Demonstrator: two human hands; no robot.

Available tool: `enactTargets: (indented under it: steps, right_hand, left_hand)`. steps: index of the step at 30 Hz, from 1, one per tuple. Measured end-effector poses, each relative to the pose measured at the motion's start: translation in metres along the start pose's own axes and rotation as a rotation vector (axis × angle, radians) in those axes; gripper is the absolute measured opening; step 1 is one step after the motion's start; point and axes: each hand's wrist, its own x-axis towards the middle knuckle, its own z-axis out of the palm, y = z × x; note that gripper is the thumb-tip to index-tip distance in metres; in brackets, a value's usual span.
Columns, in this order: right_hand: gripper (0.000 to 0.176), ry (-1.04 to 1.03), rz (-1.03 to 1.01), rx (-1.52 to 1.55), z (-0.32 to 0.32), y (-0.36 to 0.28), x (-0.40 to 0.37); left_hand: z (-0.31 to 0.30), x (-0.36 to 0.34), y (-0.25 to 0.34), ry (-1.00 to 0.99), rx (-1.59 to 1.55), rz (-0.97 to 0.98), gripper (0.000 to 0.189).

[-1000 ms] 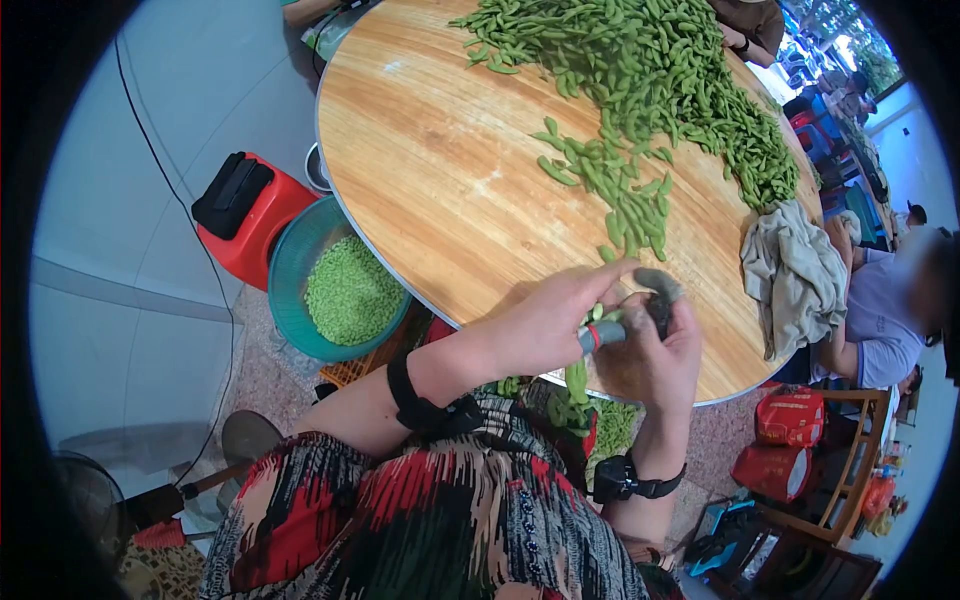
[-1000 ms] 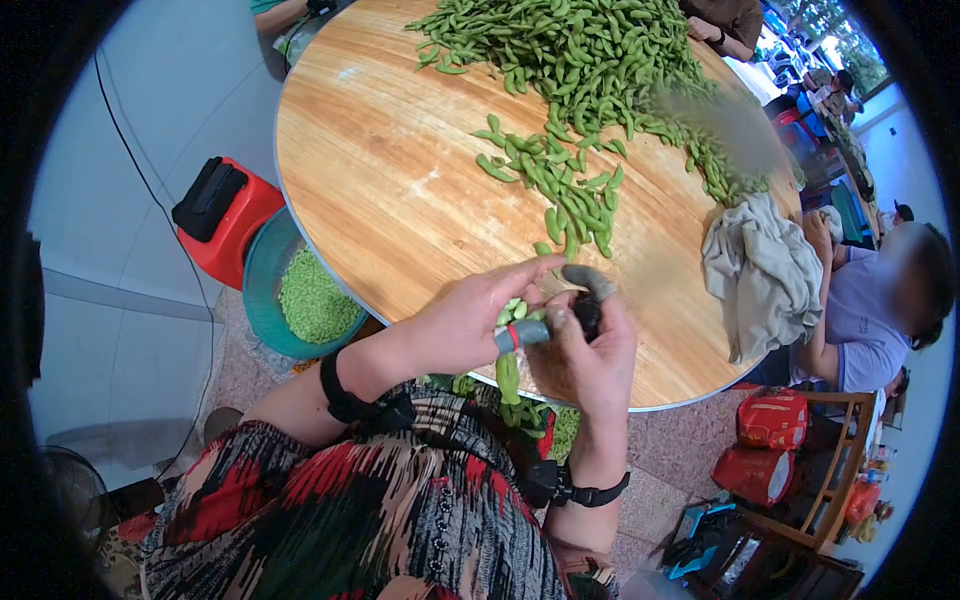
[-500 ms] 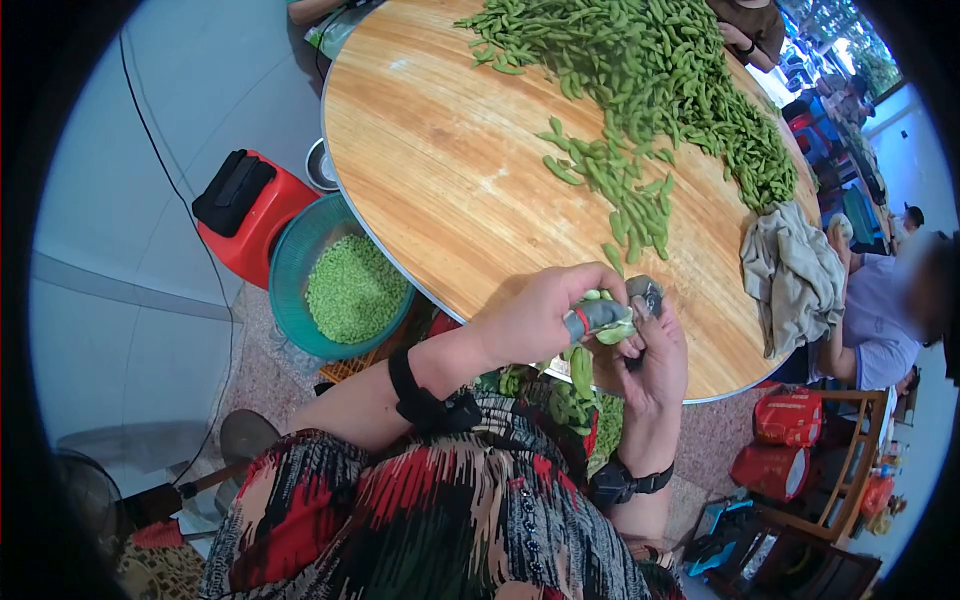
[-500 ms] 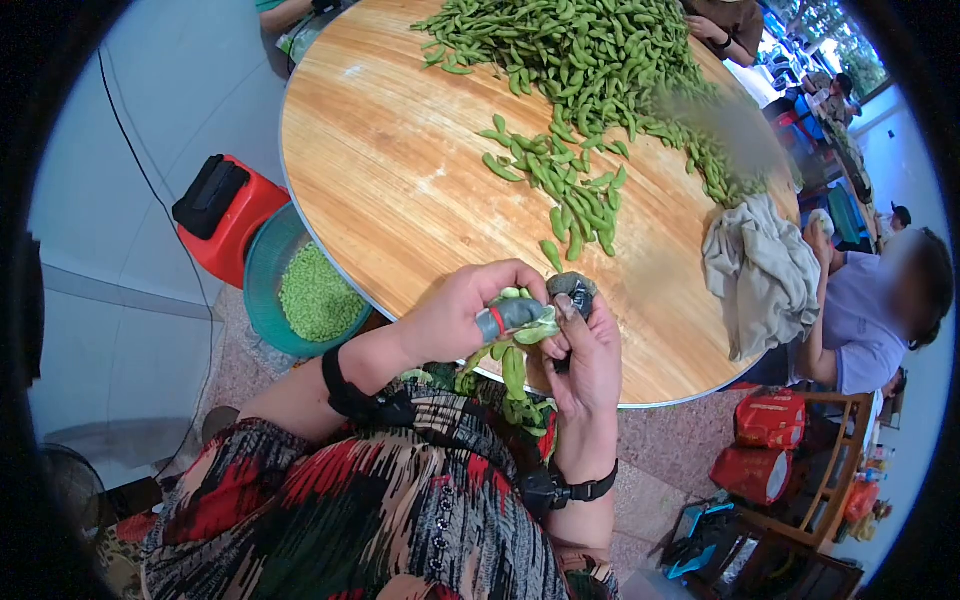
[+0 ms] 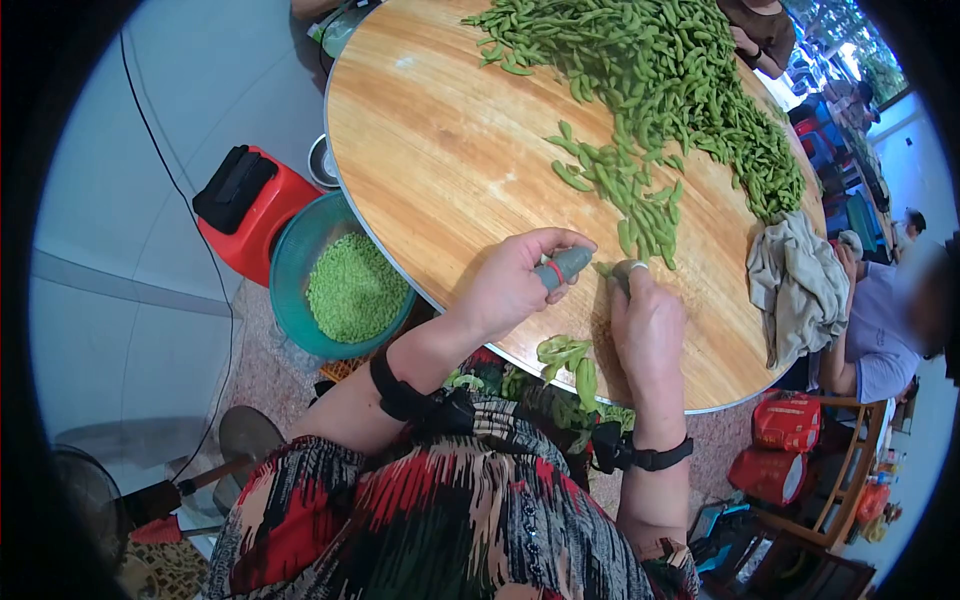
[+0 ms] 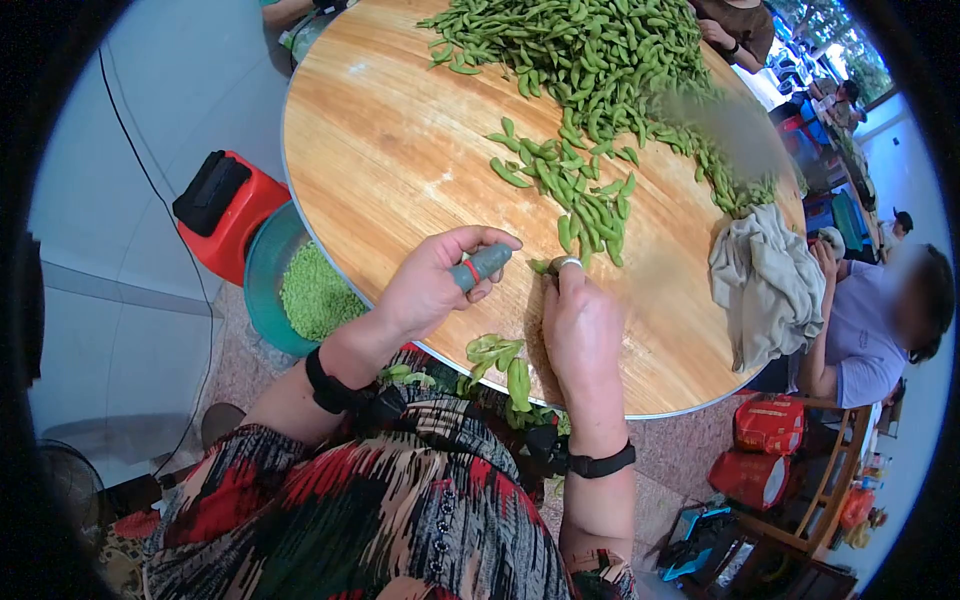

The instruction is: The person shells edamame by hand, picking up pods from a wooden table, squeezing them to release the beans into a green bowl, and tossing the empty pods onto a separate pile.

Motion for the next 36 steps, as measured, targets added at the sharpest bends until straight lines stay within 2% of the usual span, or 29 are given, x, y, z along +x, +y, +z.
enactTargets:
  steps: [4,6,7,9,11,13,15,19,21,24,27,31,33,35,36]
  right_hand:
    - [0.011,0.153,-0.078,0.221,0.003,0.013,-0.005]
    - [0.009,-0.341,0.583,1.349,-0.018,0.009,-0.014]
    - [0.009,-0.336,0.589,1.351,-0.020,0.008,-0.017]
    - [0.009,-0.453,0.618,1.669,-0.023,0.008,-0.023]
    - [0.013,-0.488,0.552,1.661,-0.024,0.007,-0.027]
    - [0.018,-0.426,0.473,1.538,-0.027,-0.003,-0.032]
    - [0.022,-0.451,0.442,1.548,-0.028,-0.003,-0.037]
    - [0.022,-0.480,0.427,1.671,-0.026,0.002,-0.043]
    - [0.022,-0.489,0.406,1.701,-0.025,0.002,-0.044]
    - [0.020,-0.380,0.462,1.538,-0.021,-0.003,-0.045]
    - [0.019,-0.290,0.421,1.396,-0.021,-0.005,-0.047]
    - [0.018,-0.366,0.466,1.572,-0.027,-0.008,-0.051]
    - [0.019,-0.399,0.499,1.651,-0.028,-0.007,-0.052]
    - [0.021,-0.478,0.629,1.786,-0.027,-0.004,-0.053]
    - [0.021,-0.477,0.631,1.785,-0.027,-0.002,-0.054]
  left_hand:
    - [0.012,-0.003,0.007,0.072,0.051,-0.063,0.026]
    - [0.014,-0.006,0.010,-0.150,-0.153,-0.191,0.027]
    - [0.014,-0.006,0.008,-0.154,-0.152,-0.196,0.027]
    - [0.015,-0.002,0.002,-0.310,-0.306,-0.213,0.025]
    - [0.017,0.000,-0.006,-0.267,-0.335,-0.181,0.019]
    - [0.020,-0.001,-0.008,-0.220,-0.361,-0.149,0.014]
    - [0.024,-0.004,-0.006,-0.115,-0.305,-0.091,0.005]
    - [0.030,-0.005,-0.006,-0.051,-0.247,-0.083,0.006]
    - [0.036,-0.009,0.000,0.001,-0.096,-0.094,0.005]
    - [0.042,-0.013,-0.001,-0.038,-0.066,-0.014,0.005]
    - [0.044,-0.014,0.001,-0.133,-0.130,-0.064,0.007]
    - [0.034,-0.009,-0.010,-0.204,-0.129,-0.056,0.008]
    - [0.028,-0.010,-0.012,-0.304,-0.212,-0.096,0.007]
    - [0.027,-0.012,-0.009,-0.308,-0.236,-0.134,0.007]
    - [0.027,-0.013,-0.008,-0.311,-0.260,-0.168,0.007]
